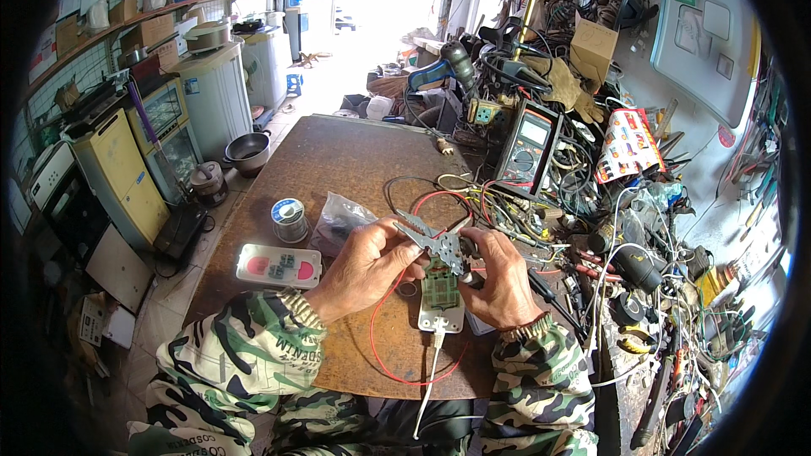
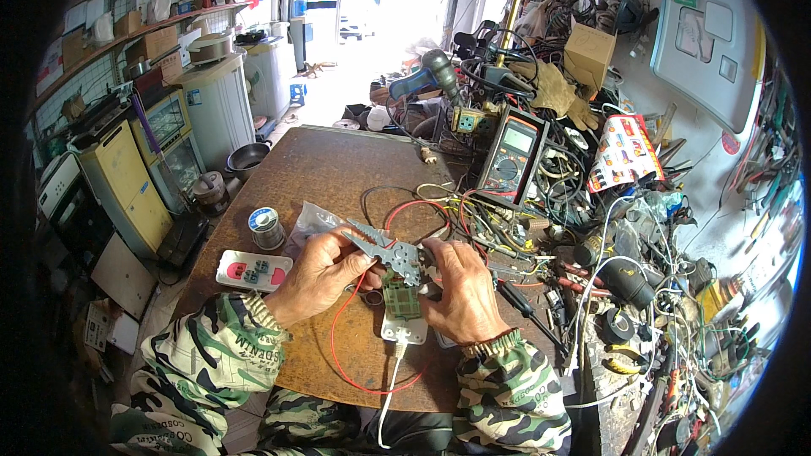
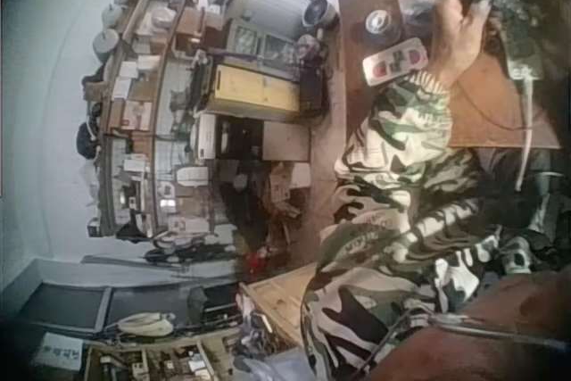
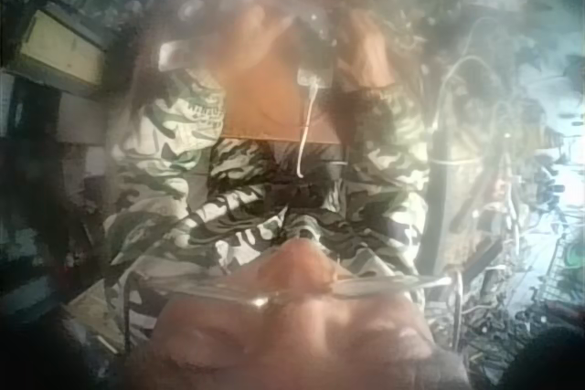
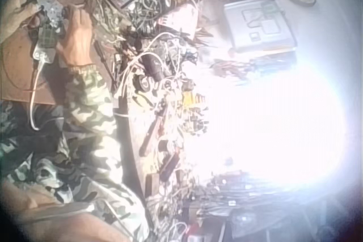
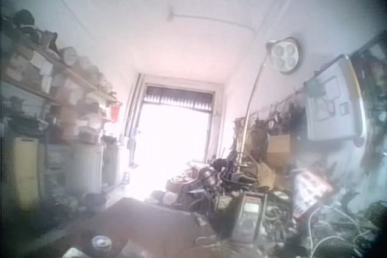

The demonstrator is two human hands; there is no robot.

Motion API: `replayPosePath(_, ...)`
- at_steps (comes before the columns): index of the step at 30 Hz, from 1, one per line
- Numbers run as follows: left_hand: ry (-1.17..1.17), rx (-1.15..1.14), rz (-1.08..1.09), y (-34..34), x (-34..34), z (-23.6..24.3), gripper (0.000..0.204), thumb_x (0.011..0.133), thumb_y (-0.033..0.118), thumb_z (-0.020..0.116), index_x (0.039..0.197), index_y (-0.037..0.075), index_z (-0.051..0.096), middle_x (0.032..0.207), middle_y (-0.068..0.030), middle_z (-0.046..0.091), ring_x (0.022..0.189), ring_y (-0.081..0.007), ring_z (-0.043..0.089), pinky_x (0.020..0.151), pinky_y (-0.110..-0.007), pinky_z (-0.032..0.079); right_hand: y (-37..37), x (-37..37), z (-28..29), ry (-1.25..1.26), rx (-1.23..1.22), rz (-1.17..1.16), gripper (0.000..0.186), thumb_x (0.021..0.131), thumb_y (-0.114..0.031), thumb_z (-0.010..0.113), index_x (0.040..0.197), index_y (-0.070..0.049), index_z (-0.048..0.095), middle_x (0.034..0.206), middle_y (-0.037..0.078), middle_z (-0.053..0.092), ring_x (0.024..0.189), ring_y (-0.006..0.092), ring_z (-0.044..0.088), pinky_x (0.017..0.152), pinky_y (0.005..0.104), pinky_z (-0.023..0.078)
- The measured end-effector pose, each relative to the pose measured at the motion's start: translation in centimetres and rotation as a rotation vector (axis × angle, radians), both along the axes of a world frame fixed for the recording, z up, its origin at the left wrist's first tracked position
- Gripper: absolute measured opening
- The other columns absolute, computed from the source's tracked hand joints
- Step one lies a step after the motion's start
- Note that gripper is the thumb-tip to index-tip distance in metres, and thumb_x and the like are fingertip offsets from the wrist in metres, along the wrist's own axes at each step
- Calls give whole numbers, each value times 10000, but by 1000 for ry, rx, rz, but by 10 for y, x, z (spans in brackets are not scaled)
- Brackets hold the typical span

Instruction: The person works on a small green circuit board at a cluttered workbench. They use pliers to trim wires and a soldering iron to solder connections on the board. The person handles the board and tools with both hands throughout the process.

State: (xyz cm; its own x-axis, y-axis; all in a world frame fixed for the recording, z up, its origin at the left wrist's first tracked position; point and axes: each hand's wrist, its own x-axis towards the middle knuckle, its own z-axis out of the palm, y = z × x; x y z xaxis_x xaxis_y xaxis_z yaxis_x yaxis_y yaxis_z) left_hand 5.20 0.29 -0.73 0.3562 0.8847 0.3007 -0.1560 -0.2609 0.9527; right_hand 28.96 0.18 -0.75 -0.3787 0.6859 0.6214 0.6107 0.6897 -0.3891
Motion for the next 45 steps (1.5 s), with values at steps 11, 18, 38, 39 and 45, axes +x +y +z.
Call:
replayPosePath(11,375,680,446,8,-9,24,381,935,290,713,1187,10,661,1310,-189,625,1231,-264,596,1027,-398,477,-2,-3,9,-135,69,-49,657,634,-45,771,1255,29,569,1009,195,614,956,403,600,873,480,490)
replayPosePath(18,450,705,449,8,0,19,125,844,91,758,953,33,735,1235,-176,641,1208,-361,568,1039,-456,441,-6,-10,17,-233,71,-82,588,635,-69,761,1194,27,603,995,191,631,952,394,616,853,482,504)
replayPosePath(38,-347,-65,18,8,-21,19,82,1004,103,638,1054,38,636,934,-75,692,833,-154,684,738,-302,591,-9,-1,8,-64,131,-263,623,692,-112,783,1260,10,559,1006,192,589,944,393,586,840,477,490)
replayPosePath(39,-366,-67,15,8,-20,19,81,1003,102,638,1052,38,636,941,-80,695,837,-159,687,742,-307,593,-9,-1,7,-71,135,-255,634,688,-111,787,1266,12,555,1009,192,588,943,394,583,840,478,489)
replayPosePath(45,-496,-146,-11,9,-25,19,143,1001,129,650,1108,36,666,980,-102,715,857,-196,703,767,-342,604,-9,-1,4,-46,125,-156,702,639,-87,796,1291,0,549,1006,188,578,949,399,576,843,485,487)
